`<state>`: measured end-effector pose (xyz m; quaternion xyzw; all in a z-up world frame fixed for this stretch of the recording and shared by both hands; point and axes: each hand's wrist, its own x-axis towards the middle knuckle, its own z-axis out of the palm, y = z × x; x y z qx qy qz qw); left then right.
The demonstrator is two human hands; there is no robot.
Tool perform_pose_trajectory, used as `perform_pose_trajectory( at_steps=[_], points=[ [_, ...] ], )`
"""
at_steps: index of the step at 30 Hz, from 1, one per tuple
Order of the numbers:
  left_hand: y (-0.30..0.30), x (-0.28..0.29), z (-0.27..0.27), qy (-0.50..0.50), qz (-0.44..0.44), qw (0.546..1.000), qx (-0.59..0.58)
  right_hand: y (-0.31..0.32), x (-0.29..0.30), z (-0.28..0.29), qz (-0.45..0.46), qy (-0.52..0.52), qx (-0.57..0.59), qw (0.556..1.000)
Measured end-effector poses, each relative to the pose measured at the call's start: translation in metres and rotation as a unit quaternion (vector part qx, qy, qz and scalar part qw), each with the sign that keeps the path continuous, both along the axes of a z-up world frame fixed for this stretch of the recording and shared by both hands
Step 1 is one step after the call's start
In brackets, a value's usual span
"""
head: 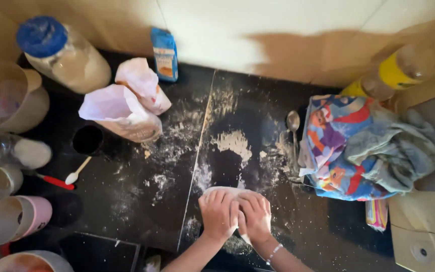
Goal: Kneading a large piece of dough on a floured countertop.
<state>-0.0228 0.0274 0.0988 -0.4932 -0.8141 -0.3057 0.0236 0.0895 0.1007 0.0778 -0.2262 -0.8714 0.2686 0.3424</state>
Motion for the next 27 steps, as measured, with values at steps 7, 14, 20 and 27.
perform_pose_trajectory(
  at_steps=[7,14,20,27],
  points=[
    [0.067,-0.042,-0.043,0.082,0.069,0.994,0.006,0.071,-0.049,-0.038,-0.067,-0.059,-0.002,0.996],
    [0.167,-0.101,-0.113,0.158,0.089,0.980,0.081,0.165,-0.097,-0.048,-0.171,-0.113,0.083,0.975],
    [0.165,-0.112,0.027,-0.264,-0.018,0.923,-0.278,0.181,-0.106,-0.031,-0.211,-0.359,-0.127,0.900],
    [0.106,-0.100,-0.046,-0.038,-0.088,0.988,-0.124,0.136,-0.081,-0.102,-0.207,-0.176,0.211,0.939]
  ],
)
